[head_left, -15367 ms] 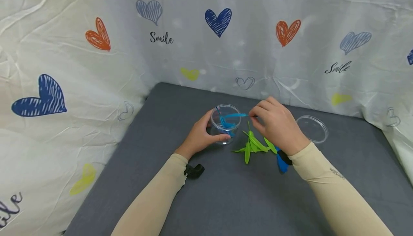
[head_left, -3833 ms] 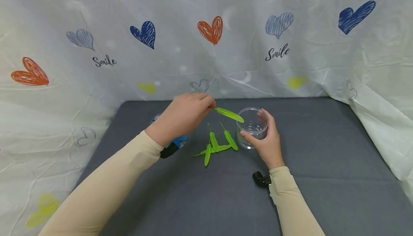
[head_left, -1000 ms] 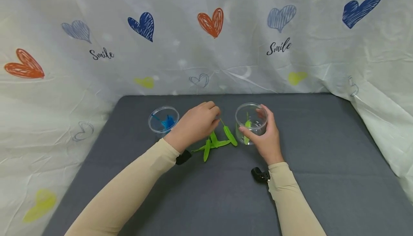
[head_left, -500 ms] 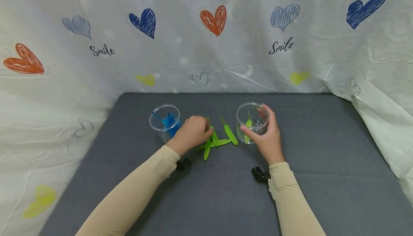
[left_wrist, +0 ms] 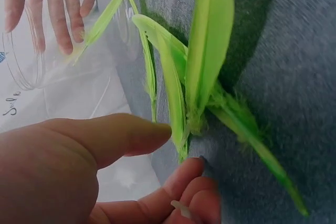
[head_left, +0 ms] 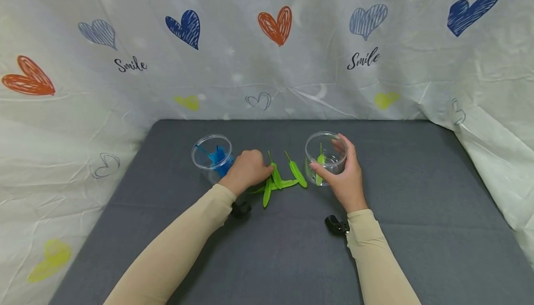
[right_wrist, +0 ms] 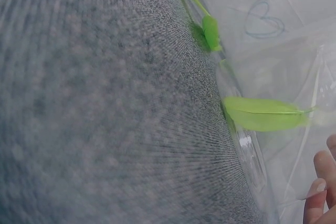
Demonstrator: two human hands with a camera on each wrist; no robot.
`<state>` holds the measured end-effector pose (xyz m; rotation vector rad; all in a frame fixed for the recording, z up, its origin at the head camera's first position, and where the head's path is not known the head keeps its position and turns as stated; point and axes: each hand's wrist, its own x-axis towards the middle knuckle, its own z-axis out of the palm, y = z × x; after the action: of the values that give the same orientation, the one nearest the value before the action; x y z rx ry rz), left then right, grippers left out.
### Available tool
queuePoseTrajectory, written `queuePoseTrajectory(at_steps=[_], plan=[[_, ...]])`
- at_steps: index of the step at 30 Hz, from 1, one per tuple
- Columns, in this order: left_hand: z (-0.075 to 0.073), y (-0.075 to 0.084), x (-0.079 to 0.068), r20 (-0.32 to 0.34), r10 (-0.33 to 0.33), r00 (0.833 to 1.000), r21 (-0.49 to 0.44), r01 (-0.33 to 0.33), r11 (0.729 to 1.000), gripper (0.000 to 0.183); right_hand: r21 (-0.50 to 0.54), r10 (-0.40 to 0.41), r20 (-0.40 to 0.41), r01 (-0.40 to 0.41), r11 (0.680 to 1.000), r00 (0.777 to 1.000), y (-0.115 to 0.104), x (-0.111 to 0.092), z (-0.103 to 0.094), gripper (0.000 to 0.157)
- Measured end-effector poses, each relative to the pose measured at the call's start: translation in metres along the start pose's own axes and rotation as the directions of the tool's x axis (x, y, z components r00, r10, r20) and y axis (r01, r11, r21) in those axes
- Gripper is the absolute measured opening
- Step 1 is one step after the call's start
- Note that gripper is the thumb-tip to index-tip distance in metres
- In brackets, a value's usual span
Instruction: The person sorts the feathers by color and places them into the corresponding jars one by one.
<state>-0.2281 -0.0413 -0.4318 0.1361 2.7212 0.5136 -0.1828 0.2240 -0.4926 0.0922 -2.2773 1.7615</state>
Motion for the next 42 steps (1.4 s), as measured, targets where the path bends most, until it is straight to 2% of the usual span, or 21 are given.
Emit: queuePoseTrajectory(at_steps=[12, 25, 28, 31, 35, 38, 42], plan=[[0.003, 0.006, 0.012, 0.053, -0.101, 0.993, -0.022, 0.103, 0.994, 0.051, -0.006, 0.000, 0.005, 0.000, 1.000, 1.000, 0.000, 0.000, -0.001, 0.098], [0.005, 0.009, 0.014, 0.070, -0.105, 0.992, -0.009, 0.106, 0.994, 0.053, -0.003, 0.004, 0.003, -0.004, 1.000, 1.000, 0.003, 0.002, -0.001, 0.096], [0.002, 0.010, 0.011, 0.052, -0.101, 0.994, -0.028, 0.102, 0.994, 0.054, -0.008, 0.007, 0.003, -0.007, 1.000, 1.000, 0.004, 0.002, -0.001, 0.096], [-0.004, 0.011, 0.008, 0.012, -0.066, 0.998, -0.067, 0.067, 0.996, 0.057, -0.008, 0.006, 0.004, -0.006, 1.000, 1.000, 0.003, 0.002, 0.000, 0.097], [-0.013, 0.015, 0.002, -0.051, 0.024, 0.998, -0.123, -0.030, 0.992, 0.060, -0.002, 0.001, 0.004, -0.001, 1.000, 1.000, 0.003, 0.001, 0.000, 0.096], [-0.019, 0.022, -0.003, -0.100, 0.080, 0.992, -0.145, -0.094, 0.985, 0.060, -0.002, 0.000, 0.002, 0.000, 1.000, 1.000, 0.003, 0.001, 0.000, 0.095], [-0.026, 0.034, -0.007, -0.166, 0.120, 0.979, -0.147, -0.145, 0.978, 0.061, -0.002, -0.003, 0.003, 0.003, 1.000, 1.000, 0.003, 0.002, -0.001, 0.095]])
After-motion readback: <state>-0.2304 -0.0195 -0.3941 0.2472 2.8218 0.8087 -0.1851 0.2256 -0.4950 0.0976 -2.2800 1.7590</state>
